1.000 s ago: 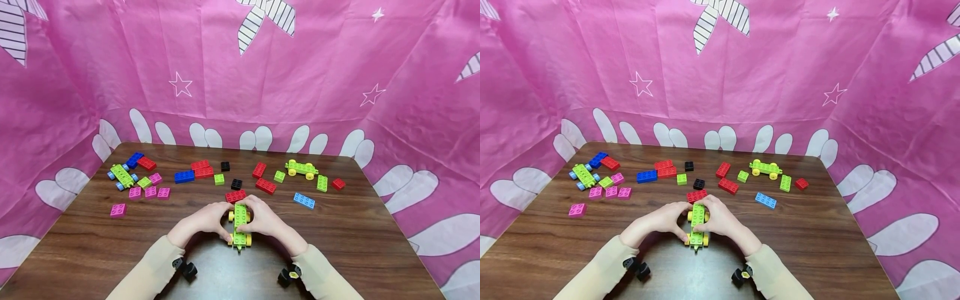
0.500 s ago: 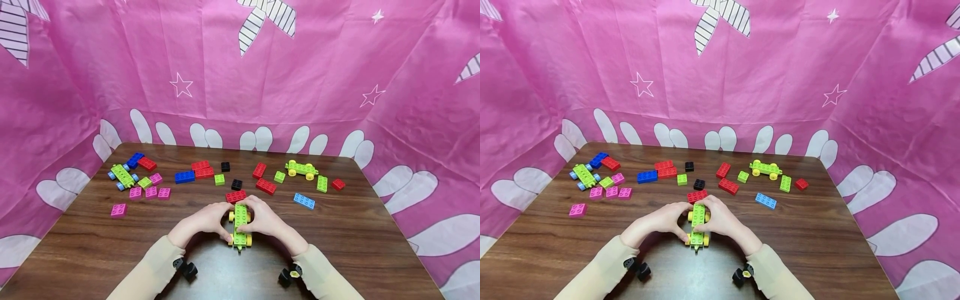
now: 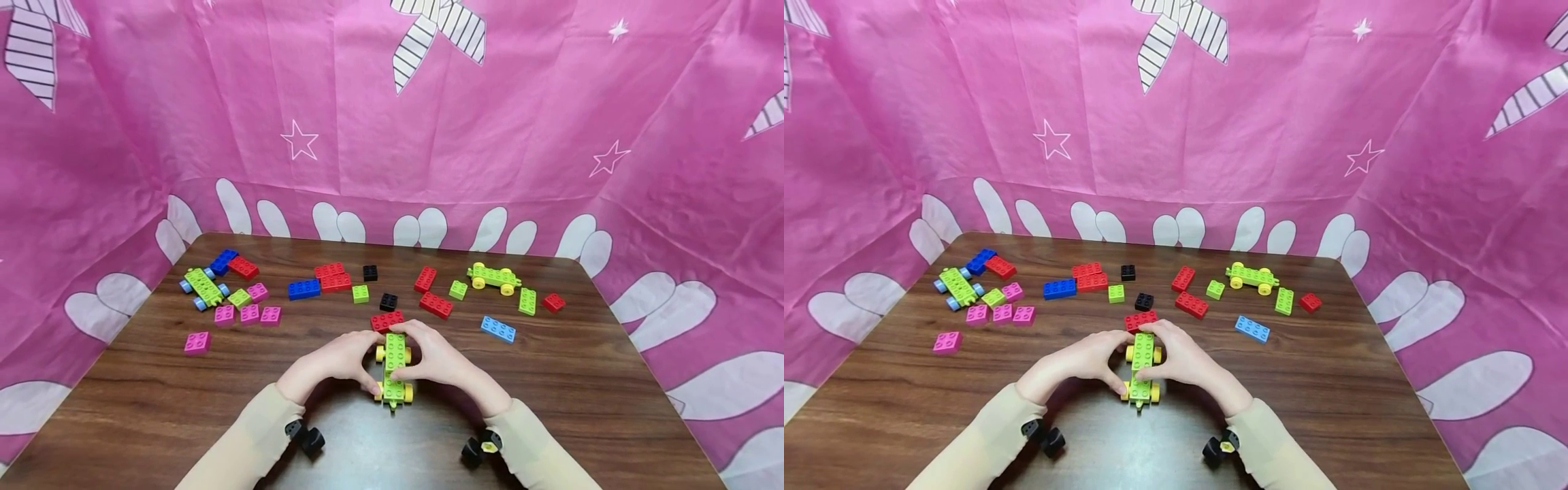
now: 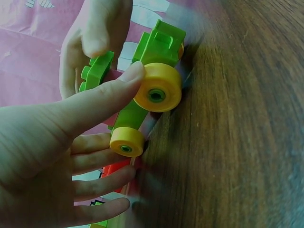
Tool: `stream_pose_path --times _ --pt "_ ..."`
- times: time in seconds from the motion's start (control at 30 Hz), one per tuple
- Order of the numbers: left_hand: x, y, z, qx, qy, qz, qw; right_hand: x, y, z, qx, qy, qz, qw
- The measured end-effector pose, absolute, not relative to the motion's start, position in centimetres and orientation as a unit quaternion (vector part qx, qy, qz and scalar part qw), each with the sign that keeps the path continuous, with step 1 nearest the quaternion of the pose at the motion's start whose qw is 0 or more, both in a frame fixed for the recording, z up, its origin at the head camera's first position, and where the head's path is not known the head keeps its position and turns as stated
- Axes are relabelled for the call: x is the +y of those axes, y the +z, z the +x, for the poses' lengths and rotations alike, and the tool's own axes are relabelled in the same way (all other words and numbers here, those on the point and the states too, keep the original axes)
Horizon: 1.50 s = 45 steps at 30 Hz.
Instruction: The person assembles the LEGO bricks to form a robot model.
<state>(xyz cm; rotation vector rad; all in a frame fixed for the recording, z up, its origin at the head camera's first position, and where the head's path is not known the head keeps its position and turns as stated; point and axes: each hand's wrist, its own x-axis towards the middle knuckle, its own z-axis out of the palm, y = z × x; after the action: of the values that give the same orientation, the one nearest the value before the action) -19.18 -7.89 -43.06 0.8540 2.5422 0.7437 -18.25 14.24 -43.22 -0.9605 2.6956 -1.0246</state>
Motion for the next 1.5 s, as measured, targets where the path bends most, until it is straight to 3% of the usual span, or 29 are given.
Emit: stream_pose_path --times 0.4,0.73,1.2,1.5 --pt "-7.9 -43.0 -19.1 0.899 0.264 0.299 0.183 18.5 -41.6 -18.7 0.861 -0.401 -0.312 0.024" --pt "-8.0 -43.0 -19.2 0.897 0.266 0.306 0.176 24.0 -42.0 -19.9 0.877 -0.408 -0.23 -0.107" --pt "-8.0 -43.2 -19.2 0.897 0.268 0.301 0.182 33.2 -44.0 -22.3 0.903 -0.372 -0.129 -0.169" --pt "-8.0 -43.3 -19.4 0.897 0.267 0.301 0.182 37.4 -44.5 -22.9 0.925 -0.33 -0.065 -0.175"
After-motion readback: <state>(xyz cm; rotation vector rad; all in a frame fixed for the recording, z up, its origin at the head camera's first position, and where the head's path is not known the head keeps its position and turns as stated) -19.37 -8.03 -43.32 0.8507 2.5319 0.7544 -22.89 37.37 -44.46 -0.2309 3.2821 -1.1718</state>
